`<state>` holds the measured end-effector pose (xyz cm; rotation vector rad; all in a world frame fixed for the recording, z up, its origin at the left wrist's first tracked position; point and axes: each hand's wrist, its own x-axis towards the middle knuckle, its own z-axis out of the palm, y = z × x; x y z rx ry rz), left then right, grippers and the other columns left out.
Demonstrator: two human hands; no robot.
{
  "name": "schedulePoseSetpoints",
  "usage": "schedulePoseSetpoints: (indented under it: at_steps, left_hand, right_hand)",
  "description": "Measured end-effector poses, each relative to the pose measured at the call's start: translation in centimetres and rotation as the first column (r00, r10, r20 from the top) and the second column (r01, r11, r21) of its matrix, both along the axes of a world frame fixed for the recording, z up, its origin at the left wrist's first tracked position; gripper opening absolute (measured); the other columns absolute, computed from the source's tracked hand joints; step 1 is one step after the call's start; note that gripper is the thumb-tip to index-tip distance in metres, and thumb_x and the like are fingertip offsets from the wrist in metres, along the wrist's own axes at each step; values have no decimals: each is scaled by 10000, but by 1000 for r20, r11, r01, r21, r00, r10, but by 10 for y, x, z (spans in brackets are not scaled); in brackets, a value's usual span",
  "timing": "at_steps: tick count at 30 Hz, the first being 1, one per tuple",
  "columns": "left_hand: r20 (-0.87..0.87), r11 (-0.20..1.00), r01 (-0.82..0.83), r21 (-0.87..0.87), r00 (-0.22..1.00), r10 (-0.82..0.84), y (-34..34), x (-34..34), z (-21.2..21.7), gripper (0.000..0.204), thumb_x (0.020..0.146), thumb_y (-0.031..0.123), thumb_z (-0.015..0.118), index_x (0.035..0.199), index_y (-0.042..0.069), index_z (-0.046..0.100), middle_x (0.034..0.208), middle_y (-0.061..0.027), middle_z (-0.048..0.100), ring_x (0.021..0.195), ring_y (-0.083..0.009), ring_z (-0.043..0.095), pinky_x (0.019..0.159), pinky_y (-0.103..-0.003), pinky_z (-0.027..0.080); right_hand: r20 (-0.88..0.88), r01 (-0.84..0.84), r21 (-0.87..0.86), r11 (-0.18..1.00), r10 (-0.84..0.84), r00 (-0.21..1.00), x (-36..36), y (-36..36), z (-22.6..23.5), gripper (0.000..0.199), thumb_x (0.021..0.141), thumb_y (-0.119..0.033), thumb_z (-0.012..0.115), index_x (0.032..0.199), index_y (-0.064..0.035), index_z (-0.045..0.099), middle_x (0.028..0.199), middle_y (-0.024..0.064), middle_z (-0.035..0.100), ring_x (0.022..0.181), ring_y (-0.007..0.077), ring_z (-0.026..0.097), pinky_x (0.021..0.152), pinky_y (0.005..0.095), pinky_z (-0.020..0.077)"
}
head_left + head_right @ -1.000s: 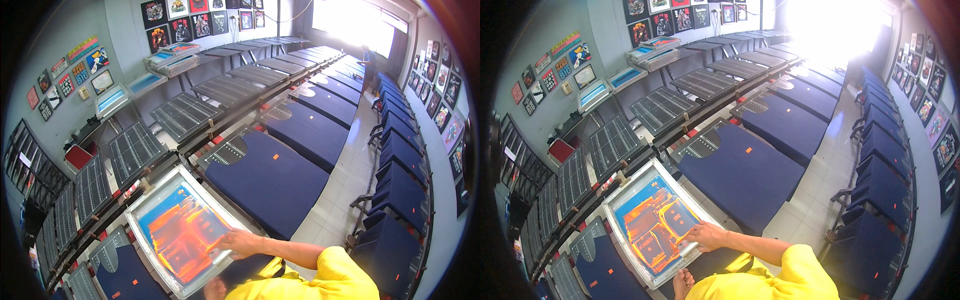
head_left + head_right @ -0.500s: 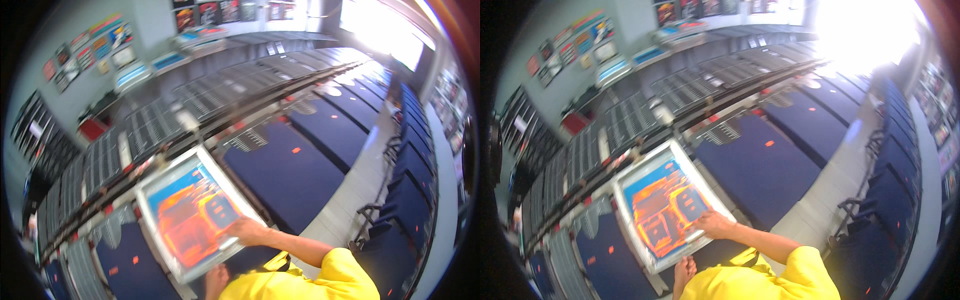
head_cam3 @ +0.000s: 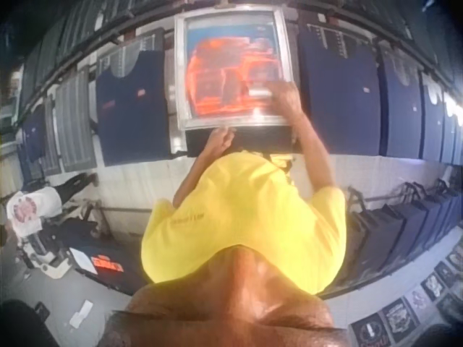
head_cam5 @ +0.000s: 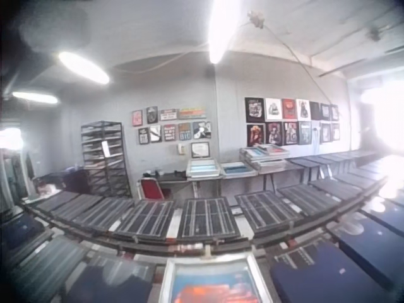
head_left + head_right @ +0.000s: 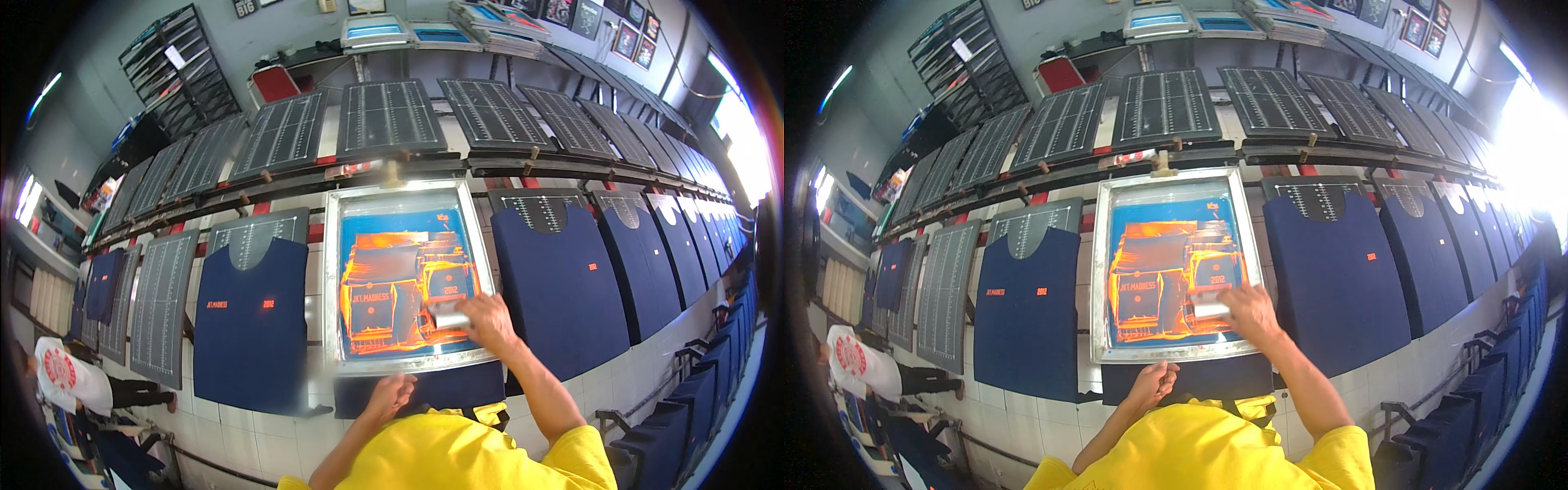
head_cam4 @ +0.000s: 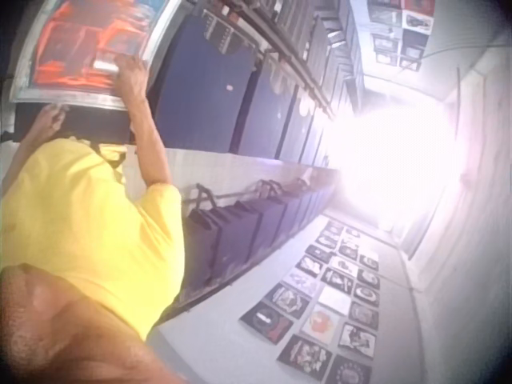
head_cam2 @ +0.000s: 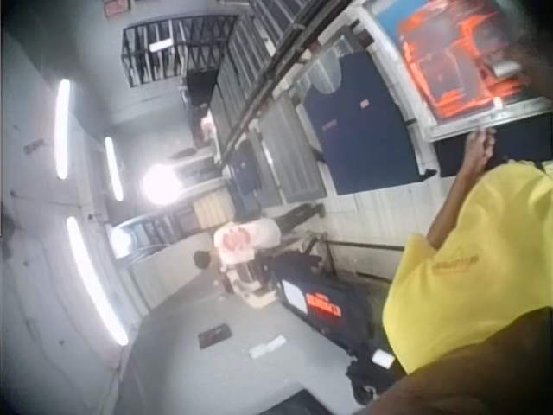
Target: The person performs screen printing on shirts by lowering a mesh screen onto fabric, applying ink with a squeegee, and lifting the screen to reveal the print.
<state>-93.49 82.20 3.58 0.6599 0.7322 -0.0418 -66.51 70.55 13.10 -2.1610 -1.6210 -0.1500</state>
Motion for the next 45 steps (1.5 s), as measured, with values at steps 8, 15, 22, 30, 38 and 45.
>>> schedulePoseSetpoints:
  at_steps: [8,15,22,30,38,45]
  left_hand:
    - [-2,1000,14,15,1000,-14,-2,2,2,385,1075,273,379,1088,-59,574,768,-47,519,541,-81,388,520,-227,343]
    - [-22,1000,14,27,1000,-14,-1,0,5,391,1081,278,369,1083,-54,575,777,-46,516,544,-82,390,545,-232,357]
    - [-56,999,34,20,998,-32,1,2,17,374,1082,259,366,1088,-48,578,773,-39,510,547,-78,388,539,-218,354]
    - [-72,996,89,25,994,-87,2,3,12,400,1082,302,384,1113,-45,580,737,-20,508,533,-58,372,515,-207,334]
    - [53,723,124,680,975,-217,-5,15,45,340,1048,235,442,1238,-21,559,976,-80,638,771,-143,562,721,-273,460]
    - [36,72,-5,997,896,-443,0,80,60,403,964,100,516,1354,-1,502,1390,-198,522,1319,-351,462,1074,-434,361]
  right_hand:
    - [64,45,17,999,-46,997,75,68,-26,381,688,-167,798,1032,-120,642,996,27,683,977,237,598,831,415,433]
    - [-66,42,-294,955,-64,996,103,99,-7,398,616,-281,828,955,-104,715,883,90,719,890,294,689,832,437,498]
    - [-448,-165,-432,887,-52,892,130,87,19,518,656,-319,821,1078,-43,702,876,228,703,838,383,683,742,401,537]
    - [-43,34,-235,971,-46,998,-17,-27,-10,372,670,-75,744,1035,-95,671,1068,48,664,985,247,612,809,409,483]
    - [-33,47,-139,989,-52,998,-31,-35,0,447,607,-41,756,1035,-90,635,1065,30,630,993,232,576,786,391,445]
    - [-26,65,-103,993,-68,997,-39,-41,-14,493,581,-45,770,1051,-86,627,1088,24,638,990,222,576,785,390,443]
